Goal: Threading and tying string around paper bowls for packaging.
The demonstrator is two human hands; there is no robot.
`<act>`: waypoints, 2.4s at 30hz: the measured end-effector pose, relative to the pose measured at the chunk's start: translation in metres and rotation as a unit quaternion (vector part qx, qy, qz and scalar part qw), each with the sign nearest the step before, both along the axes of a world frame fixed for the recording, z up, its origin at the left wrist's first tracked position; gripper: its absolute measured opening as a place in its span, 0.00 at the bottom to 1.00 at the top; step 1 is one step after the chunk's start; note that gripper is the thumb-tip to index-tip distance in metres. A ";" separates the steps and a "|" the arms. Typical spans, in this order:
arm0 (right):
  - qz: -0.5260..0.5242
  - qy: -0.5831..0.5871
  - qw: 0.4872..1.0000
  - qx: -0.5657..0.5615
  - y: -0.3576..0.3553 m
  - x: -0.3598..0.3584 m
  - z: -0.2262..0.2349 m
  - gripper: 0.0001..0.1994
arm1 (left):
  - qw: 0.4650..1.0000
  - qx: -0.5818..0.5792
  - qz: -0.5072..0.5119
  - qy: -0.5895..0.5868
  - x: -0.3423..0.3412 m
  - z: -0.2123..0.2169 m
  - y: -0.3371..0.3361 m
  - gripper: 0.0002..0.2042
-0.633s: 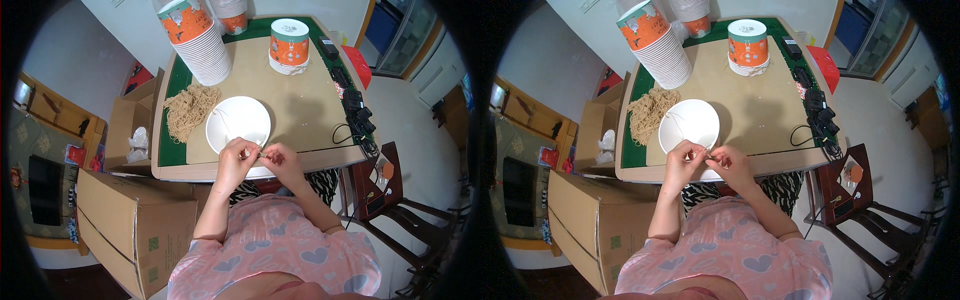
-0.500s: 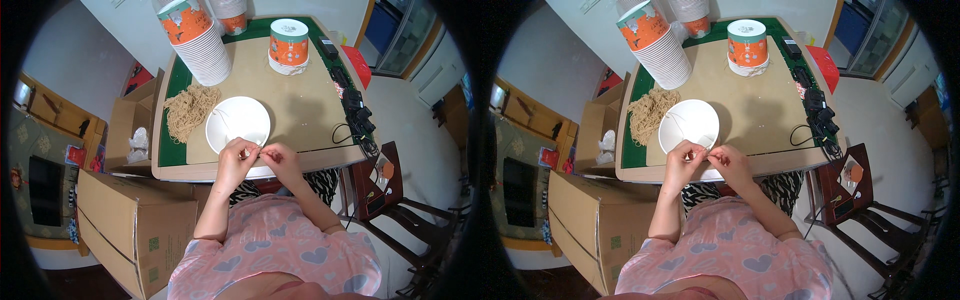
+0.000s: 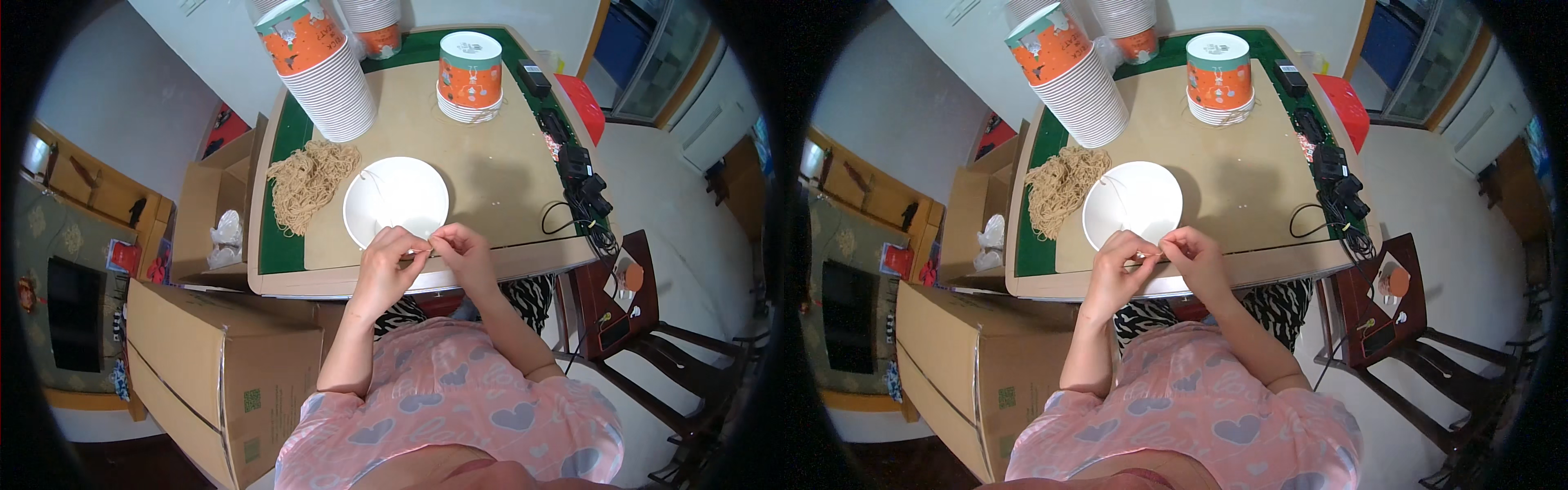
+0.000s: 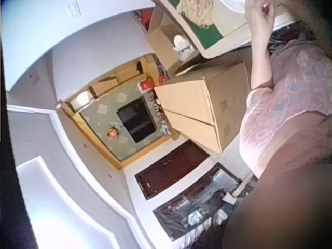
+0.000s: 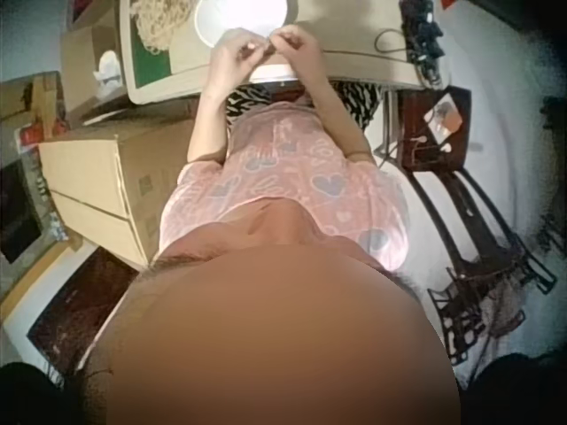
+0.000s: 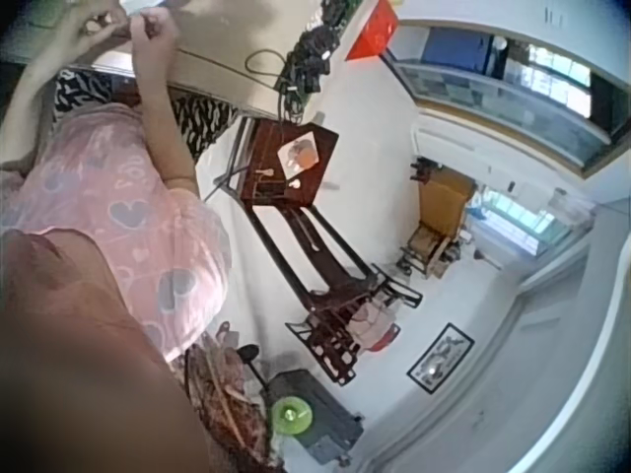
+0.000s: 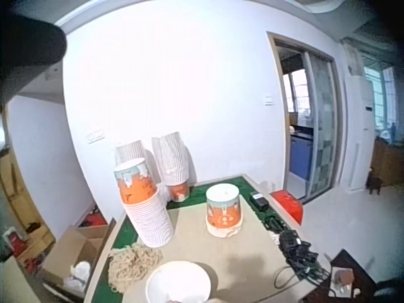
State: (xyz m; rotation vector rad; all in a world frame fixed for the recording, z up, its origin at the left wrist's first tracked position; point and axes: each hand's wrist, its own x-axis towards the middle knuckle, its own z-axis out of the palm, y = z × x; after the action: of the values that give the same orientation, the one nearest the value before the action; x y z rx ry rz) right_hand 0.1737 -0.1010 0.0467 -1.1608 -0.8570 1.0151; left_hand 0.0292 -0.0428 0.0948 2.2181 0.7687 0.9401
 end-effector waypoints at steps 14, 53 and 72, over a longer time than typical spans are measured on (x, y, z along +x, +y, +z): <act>0.050 -0.003 0.996 0.070 0.001 0.004 -0.009 0.05 | 0.999 -0.037 0.036 -0.007 0.001 0.003 0.000 0.06; -0.014 -0.072 0.997 0.038 -0.001 -0.003 -0.005 0.05 | 0.995 -0.057 0.086 0.008 0.001 -0.004 -0.002 0.04; -0.002 -0.094 0.995 0.041 0.002 -0.002 -0.012 0.03 | 0.993 -0.085 0.079 -0.001 0.004 0.004 -0.007 0.03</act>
State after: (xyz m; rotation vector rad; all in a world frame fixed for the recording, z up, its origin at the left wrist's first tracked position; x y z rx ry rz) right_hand 0.1721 -0.0985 0.0347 -1.2011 -1.0355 0.8695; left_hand 0.0331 -0.0498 0.0990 2.0315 0.9989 0.9143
